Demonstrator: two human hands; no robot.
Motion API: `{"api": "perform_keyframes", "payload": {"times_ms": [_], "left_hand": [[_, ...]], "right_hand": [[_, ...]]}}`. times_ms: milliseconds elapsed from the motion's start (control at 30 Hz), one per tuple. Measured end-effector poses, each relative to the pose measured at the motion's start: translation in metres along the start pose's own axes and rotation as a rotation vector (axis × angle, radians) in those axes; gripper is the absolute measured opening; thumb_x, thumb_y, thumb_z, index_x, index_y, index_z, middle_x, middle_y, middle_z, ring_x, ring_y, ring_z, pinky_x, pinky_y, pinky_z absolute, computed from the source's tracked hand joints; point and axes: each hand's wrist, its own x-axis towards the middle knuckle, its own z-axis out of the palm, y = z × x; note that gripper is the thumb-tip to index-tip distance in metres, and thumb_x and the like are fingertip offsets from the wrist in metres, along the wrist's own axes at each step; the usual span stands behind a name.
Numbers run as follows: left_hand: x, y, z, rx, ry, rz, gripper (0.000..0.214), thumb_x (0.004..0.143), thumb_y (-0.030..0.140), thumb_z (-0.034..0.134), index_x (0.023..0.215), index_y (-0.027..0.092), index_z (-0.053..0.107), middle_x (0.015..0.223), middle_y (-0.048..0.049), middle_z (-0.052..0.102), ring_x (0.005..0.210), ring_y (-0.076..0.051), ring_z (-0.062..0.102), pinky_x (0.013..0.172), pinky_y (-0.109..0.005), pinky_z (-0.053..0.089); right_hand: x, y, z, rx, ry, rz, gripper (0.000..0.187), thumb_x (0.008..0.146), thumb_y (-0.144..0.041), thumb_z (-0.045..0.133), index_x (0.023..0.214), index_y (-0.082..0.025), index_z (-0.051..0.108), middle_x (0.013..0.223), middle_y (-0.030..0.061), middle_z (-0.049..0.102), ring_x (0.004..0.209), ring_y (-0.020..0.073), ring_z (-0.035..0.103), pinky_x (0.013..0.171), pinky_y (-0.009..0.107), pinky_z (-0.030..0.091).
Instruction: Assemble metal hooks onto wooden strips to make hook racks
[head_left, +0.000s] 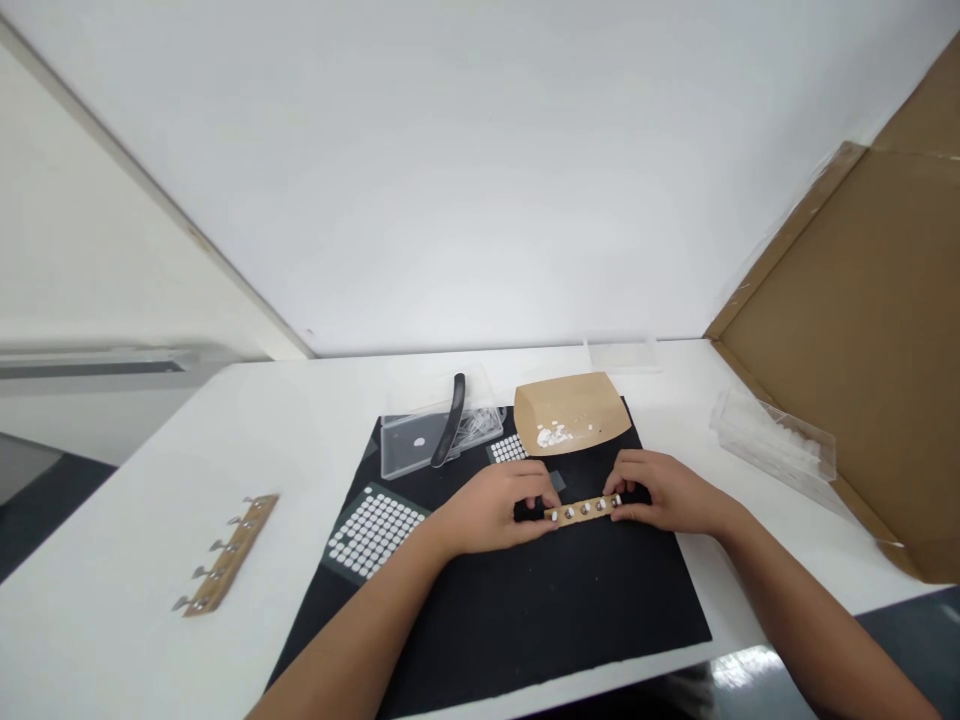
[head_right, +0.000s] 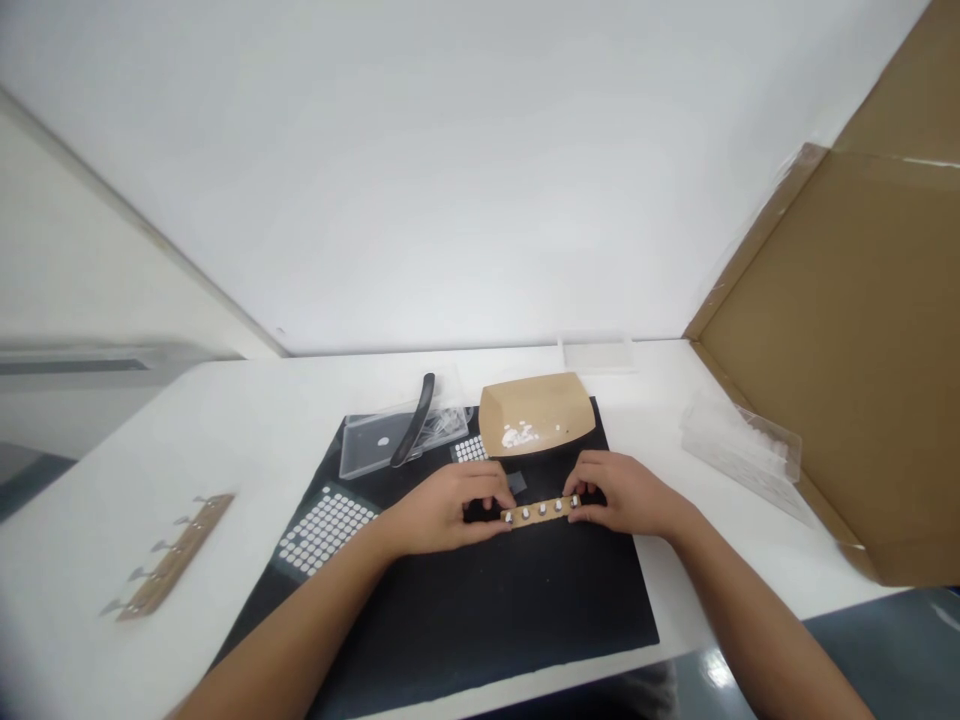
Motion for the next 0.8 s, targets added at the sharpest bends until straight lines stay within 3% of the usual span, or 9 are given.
{"api": "perform_keyframes", "payload": {"times_ms": [600, 800], "left_hand": [[-0.0002, -0.0058, 0.0012, -0.014, -0.020, 0.023, 0.019, 0.105, 0.032, 0.069, 0.098, 0.019, 0.080, 0.090, -0.0064, 0.080, 0.083, -0.017, 0.074, 0.079, -0.025, 0.054], [0.0017, 0.0005, -0.0013, -0.117, 0.081, -0.051, 0.020, 0.102, 0.036, 0.074, 0.098, 0.019, 0.082, 0.090, -0.0074, 0.082, 0.080, -0.017, 0.075, 0.076, -0.026, 0.056]], "right_hand": [[0.0016, 0.0033, 0.0020, 0.023, -0.013, 0.015, 0.018, 0.096, -0.037, 0.082, 0.110, -0.026, 0.077, 0.100, 0.0019, 0.069, 0.090, 0.0187, 0.066, 0.081, 0.031, 0.053], [-0.0003, 0.0038, 0.0015, -0.009, 0.000, -0.012, 0.017, 0.095, -0.034, 0.081, 0.109, -0.026, 0.075, 0.099, 0.0019, 0.069, 0.089, 0.0189, 0.066, 0.080, 0.032, 0.054]]}}
